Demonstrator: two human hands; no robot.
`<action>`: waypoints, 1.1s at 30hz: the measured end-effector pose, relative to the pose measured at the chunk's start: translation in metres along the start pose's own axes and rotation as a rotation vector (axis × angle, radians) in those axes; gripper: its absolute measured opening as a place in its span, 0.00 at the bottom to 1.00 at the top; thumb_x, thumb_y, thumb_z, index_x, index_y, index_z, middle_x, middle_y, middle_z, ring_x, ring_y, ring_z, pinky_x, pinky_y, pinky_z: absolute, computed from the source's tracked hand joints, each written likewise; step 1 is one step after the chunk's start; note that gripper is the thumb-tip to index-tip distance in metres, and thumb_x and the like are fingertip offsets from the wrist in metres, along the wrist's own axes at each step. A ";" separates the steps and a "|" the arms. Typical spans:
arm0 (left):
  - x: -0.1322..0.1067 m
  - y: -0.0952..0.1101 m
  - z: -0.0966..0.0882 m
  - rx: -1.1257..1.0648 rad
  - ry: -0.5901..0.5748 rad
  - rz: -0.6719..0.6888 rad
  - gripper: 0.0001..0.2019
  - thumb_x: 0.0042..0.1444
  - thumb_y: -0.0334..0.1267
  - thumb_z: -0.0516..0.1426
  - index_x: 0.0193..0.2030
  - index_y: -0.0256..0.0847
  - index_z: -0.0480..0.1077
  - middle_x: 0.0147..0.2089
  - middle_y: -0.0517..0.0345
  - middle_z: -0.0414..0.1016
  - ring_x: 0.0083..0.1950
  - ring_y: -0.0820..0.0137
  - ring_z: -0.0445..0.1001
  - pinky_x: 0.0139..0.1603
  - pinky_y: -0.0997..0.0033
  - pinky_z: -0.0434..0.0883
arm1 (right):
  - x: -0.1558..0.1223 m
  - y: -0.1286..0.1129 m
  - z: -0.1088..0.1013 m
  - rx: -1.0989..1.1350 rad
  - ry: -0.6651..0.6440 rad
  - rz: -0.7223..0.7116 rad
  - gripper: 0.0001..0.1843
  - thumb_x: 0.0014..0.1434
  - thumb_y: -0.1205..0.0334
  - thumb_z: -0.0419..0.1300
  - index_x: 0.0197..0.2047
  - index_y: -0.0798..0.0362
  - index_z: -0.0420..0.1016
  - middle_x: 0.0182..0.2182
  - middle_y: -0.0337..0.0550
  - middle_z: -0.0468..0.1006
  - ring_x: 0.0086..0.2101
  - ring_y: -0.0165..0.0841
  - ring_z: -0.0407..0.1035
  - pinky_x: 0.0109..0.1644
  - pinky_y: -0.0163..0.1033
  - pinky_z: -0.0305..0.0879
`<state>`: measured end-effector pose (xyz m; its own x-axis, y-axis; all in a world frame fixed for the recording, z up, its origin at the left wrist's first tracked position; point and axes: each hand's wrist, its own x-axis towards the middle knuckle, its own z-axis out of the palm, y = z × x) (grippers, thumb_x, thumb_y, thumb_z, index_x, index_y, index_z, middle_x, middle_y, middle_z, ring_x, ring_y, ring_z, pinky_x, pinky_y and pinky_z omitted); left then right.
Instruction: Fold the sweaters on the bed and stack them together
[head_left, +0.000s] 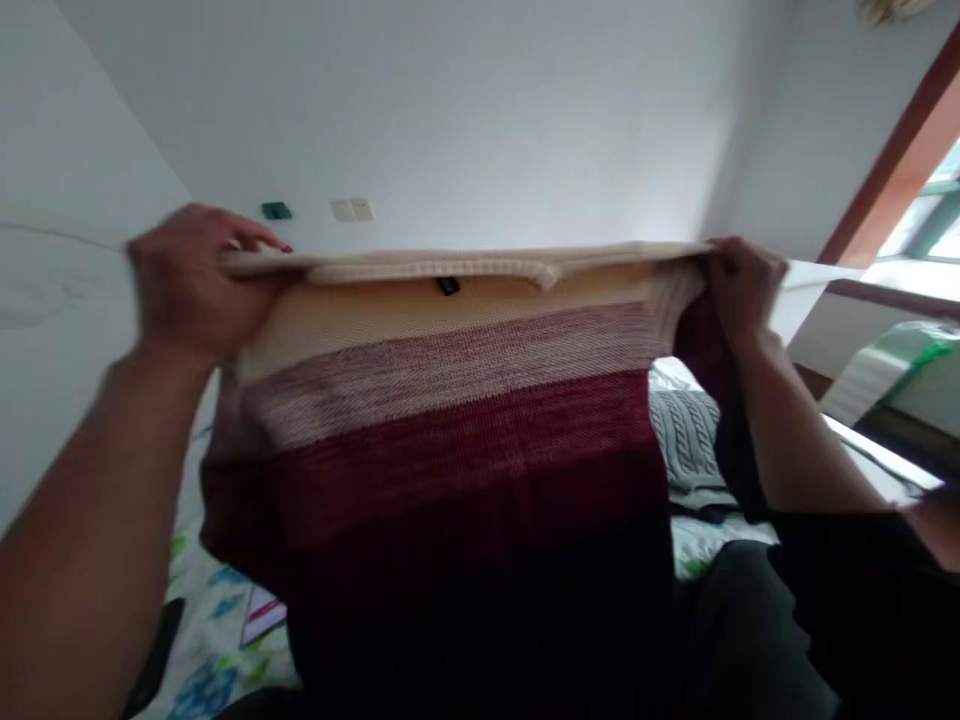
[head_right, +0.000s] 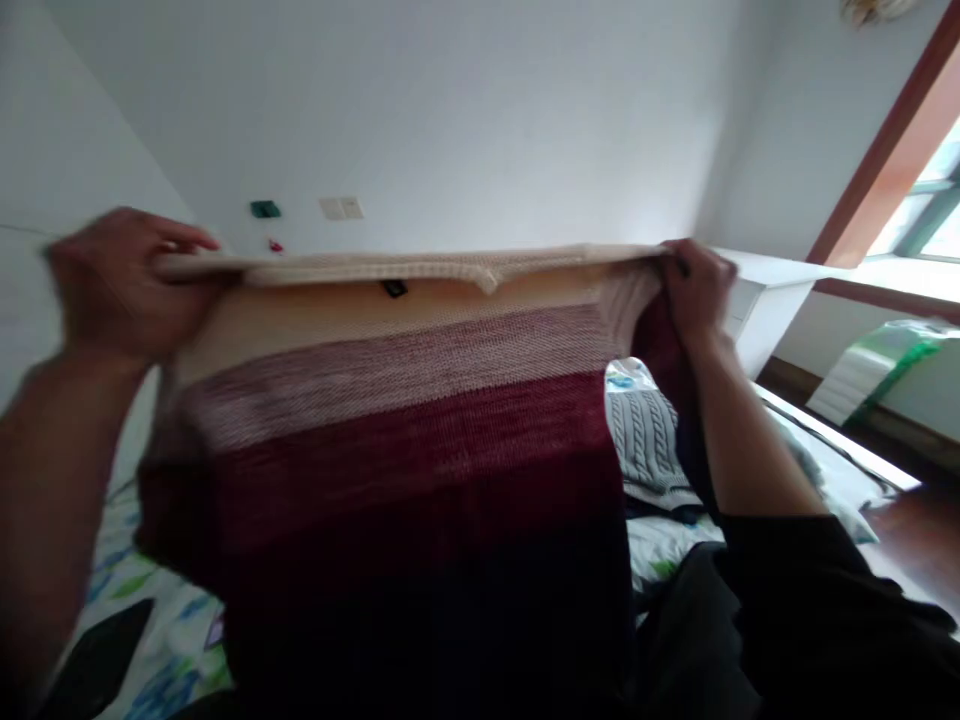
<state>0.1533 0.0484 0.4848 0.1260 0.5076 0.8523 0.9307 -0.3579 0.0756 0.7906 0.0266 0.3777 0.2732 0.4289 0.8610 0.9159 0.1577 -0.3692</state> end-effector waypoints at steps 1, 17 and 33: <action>0.005 0.001 0.017 0.041 -0.068 0.084 0.33 0.73 0.42 0.39 0.47 0.03 0.71 0.60 0.49 0.74 0.72 0.55 0.72 0.64 0.51 0.63 | 0.000 -0.007 0.027 -0.025 -0.134 0.065 0.23 0.79 0.60 0.53 0.62 0.67 0.81 0.48 0.56 0.84 0.50 0.36 0.78 0.58 0.40 0.64; -0.409 -0.018 0.149 -0.470 -1.122 -1.073 0.16 0.45 0.44 0.73 0.27 0.46 0.70 0.24 0.59 0.72 0.45 0.46 0.84 0.47 0.60 0.75 | -0.390 0.001 0.112 0.003 -1.724 0.573 0.20 0.63 0.52 0.72 0.26 0.55 0.77 0.22 0.44 0.79 0.28 0.38 0.81 0.36 0.36 0.76; -0.441 -0.015 0.082 -0.891 -1.307 -1.470 0.27 0.38 0.49 0.81 0.43 0.44 0.80 0.39 0.54 0.85 0.40 0.58 0.84 0.38 0.66 0.77 | -0.376 0.045 0.075 0.232 -1.760 1.019 0.24 0.56 0.45 0.78 0.34 0.57 0.78 0.30 0.46 0.83 0.25 0.30 0.77 0.28 0.29 0.72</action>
<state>0.1123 -0.1060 0.0658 0.1210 0.6530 -0.7476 0.2365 0.7125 0.6606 0.7070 -0.0608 0.0116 -0.0942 0.6118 -0.7854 0.5623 -0.6183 -0.5491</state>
